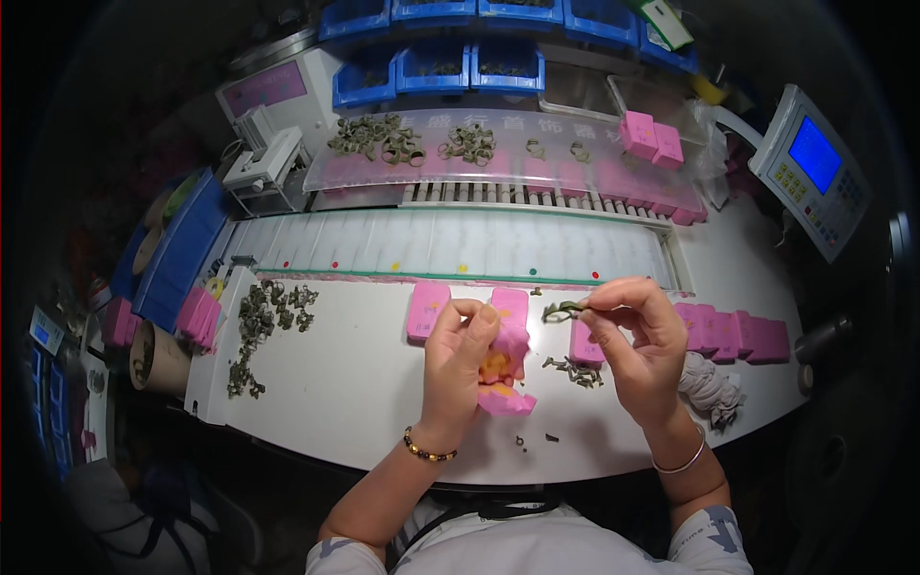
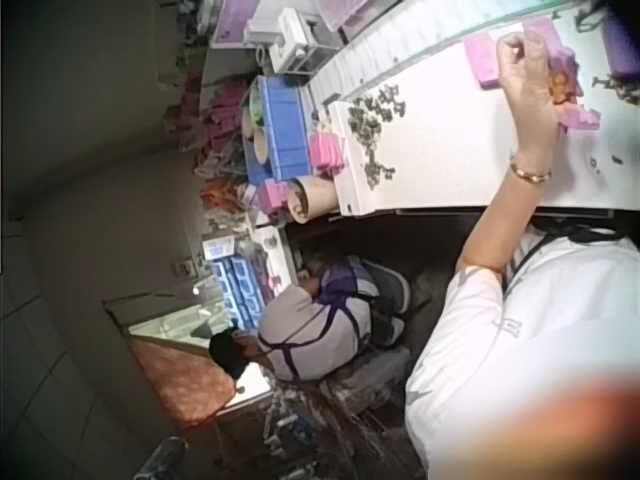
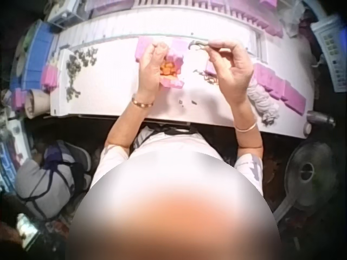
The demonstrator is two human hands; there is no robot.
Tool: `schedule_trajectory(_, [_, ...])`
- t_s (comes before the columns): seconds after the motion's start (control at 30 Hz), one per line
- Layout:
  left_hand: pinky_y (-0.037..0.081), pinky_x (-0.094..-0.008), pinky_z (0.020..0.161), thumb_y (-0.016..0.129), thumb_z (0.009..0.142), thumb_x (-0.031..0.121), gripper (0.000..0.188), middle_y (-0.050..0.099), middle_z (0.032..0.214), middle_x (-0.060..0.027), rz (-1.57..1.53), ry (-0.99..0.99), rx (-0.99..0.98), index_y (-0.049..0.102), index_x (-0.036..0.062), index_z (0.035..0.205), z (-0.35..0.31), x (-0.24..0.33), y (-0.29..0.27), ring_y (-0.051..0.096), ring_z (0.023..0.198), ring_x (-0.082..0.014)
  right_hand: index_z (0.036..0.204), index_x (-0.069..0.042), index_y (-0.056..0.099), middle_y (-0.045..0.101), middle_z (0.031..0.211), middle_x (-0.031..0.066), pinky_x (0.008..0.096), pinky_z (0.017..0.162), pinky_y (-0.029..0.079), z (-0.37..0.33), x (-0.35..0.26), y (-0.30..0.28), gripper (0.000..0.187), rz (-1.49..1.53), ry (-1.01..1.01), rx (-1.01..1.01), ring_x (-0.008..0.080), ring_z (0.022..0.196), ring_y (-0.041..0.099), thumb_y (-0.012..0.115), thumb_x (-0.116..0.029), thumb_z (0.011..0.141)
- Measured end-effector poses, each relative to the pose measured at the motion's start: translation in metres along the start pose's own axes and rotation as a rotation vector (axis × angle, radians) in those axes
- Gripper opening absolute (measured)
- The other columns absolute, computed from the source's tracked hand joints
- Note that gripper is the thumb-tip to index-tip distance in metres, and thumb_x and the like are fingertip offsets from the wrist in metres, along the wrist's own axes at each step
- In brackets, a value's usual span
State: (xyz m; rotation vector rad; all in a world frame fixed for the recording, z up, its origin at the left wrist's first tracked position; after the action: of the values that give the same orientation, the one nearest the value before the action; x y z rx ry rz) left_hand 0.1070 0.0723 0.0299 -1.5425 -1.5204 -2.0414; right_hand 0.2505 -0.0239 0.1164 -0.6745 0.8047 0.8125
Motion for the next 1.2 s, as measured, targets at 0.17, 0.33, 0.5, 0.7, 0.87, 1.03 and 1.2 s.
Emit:
schedule_trajectory(0.17, [0.055,-0.0251,0.07,0.057,0.101,0.023,0.031,0.063,0.089,-0.0062,0.244,-0.02,-0.243,0.059,-0.0021,0.119,-0.016,-0.002,0.026,0.065,0.075,-0.0131,0.094,-0.001,0.066,0.065,0.087,0.0093,0.0287,0.06,0.05,-0.019,-0.036,0.009,0.028,-0.495,-0.554,-0.005,0.0212,0.074,0.061,0.073,0.011,0.07])
schedule_trajectory(0.33, [0.052,-0.0219,0.072,0.062,0.096,0.007,0.014,0.069,0.095,-0.0057,0.178,-0.033,-0.207,0.066,-0.0031,0.106,-0.021,-0.003,0.028,0.063,0.083,-0.0066,0.09,0.0,0.071,0.066,0.09,0.0078,0.0288,0.06,0.054,-0.042,-0.036,0.02,0.027,-0.618,-0.714,-0.064,0.0203,0.075,0.063,0.072,0.002,0.063])
schedule_trajectory(0.5, [0.053,-0.0222,0.074,0.061,0.096,0.006,0.014,0.07,0.094,-0.0064,0.117,-0.115,-0.204,0.066,-0.0033,0.104,-0.022,-0.012,0.024,0.064,0.083,-0.0072,0.088,0.0,0.072,0.068,0.09,0.0074,0.0274,0.062,0.056,-0.048,-0.037,0.026,0.027,-0.636,-0.768,-0.137,0.0193,0.078,0.064,0.072,-0.003,0.061])
schedule_trajectory(0.7, [0.053,-0.0224,0.074,0.063,0.094,0.005,0.013,0.07,0.093,-0.0051,0.244,-0.069,-0.202,0.066,-0.0028,0.105,-0.024,-0.012,0.02,0.064,0.082,-0.0071,0.085,-0.001,0.068,0.067,0.086,0.0089,0.0276,0.07,0.055,-0.038,-0.012,0.017,0.021,-0.26,-0.342,-0.226,0.0202,0.079,0.066,0.075,0.004,0.065])
schedule_trajectory(0.87, [0.052,-0.023,0.071,0.065,0.091,0.001,0.011,0.069,0.088,-0.0037,0.37,0.063,-0.13,0.068,-0.0014,0.101,-0.023,-0.006,0.022,0.063,0.077,-0.0072,0.096,-0.001,0.065,0.066,0.089,0.0025,0.0248,0.073,0.053,-0.054,0.058,0.019,0.012,0.549,0.585,-0.119,0.0093,0.085,0.063,0.072,-0.003,0.086])
schedule_trajectory(1.03, [0.05,-0.0234,0.068,0.068,0.085,-0.005,0.017,0.066,0.087,-0.006,0.782,0.503,-0.135,0.072,0.0004,0.101,-0.022,0.02,0.025,0.062,0.076,-0.0101,0.102,-0.002,0.068,0.066,0.095,0.0037,0.0241,0.073,0.053,-0.053,0.072,0.006,0.016,0.292,0.724,-0.332,0.0096,0.084,0.063,0.071,-0.005,0.087])
schedule_trajectory(1.2, [0.049,-0.0232,0.064,0.068,0.081,-0.007,0.022,0.066,0.083,-0.0068,0.895,0.608,-0.153,0.072,0.0009,0.101,-0.024,0.028,0.034,0.062,0.072,-0.012,0.101,-0.008,0.071,0.065,0.107,0.0052,0.0228,0.071,0.05,-0.027,0.036,-0.005,0.019,-0.032,0.291,-0.233,0.0098,0.092,0.06,0.074,-0.004,0.083])
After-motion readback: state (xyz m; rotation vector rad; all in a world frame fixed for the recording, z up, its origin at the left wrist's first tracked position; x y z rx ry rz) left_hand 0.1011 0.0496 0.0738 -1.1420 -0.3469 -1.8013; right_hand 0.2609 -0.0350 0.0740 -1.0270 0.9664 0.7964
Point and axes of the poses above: each hand's wrist, its own z-axis towards the middle knuckle, its own y-axis out of the palm, x = y × z, the point moved 7 cm from there along z, towards the middle knuckle
